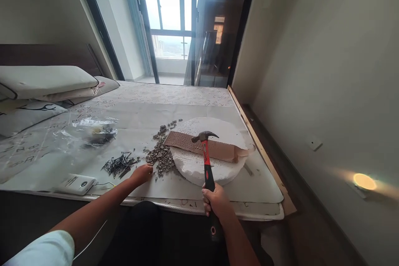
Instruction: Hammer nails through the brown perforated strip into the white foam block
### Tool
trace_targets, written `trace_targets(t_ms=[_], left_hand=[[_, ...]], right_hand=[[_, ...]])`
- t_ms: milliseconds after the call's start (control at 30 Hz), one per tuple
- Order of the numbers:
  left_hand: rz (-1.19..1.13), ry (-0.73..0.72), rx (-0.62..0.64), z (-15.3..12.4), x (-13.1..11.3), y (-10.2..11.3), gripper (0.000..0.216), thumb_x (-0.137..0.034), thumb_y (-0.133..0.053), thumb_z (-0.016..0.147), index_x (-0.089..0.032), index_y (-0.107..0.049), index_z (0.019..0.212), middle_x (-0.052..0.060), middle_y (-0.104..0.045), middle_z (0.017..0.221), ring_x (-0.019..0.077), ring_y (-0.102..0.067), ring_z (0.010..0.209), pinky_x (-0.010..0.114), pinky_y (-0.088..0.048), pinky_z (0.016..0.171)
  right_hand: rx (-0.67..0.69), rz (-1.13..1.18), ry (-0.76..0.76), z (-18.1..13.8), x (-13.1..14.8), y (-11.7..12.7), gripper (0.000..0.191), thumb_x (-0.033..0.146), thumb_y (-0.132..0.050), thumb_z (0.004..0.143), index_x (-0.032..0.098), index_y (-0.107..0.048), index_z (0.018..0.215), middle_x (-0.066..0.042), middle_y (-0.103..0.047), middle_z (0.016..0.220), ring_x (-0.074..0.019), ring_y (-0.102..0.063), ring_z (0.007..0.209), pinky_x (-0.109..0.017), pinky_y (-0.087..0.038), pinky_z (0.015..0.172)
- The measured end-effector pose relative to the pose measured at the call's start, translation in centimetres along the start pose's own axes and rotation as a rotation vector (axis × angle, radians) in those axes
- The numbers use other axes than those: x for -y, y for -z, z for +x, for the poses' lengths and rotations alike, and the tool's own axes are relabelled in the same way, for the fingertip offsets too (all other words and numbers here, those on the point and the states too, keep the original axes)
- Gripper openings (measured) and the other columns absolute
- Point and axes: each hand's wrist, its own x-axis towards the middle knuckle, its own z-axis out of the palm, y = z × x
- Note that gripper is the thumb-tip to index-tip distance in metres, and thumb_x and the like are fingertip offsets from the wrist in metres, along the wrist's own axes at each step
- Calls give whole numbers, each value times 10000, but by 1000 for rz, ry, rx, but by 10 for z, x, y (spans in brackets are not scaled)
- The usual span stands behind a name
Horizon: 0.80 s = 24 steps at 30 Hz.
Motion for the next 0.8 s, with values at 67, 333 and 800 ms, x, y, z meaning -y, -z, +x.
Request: trace_targets(t_ms=[67,333,800], left_hand=[[17,12,13,2,0,3,170,-117,-472,733,-164,-627,682,82,-640,887,178,-603,791,253,-422,679],[-216,89,-152,16,0,31,117,-197,-471,724,-178,-586,733,24,-645,711,158,-596,687,231,-419,647],[-1091,-192,-152,96,-169,105,429,-550,-622,666,-124,-666,694,40,-631,581,128,-569,508,253,-490,521]], right_hand=[[1,6,5,0,2,4,358,388,-608,612,218,-375,824,157,-309,401,-54,-299,282,-187,-308,278],[-24,24,13,-7,12,23,352,392,-599,612,216,-372,816,150,-331,416,-46,-306,285,-185,-315,279],[-97,117,17,-10,31,43,354,371,-573,575,225,-342,801,162,-311,383,-45,-286,288,-185,-319,287]])
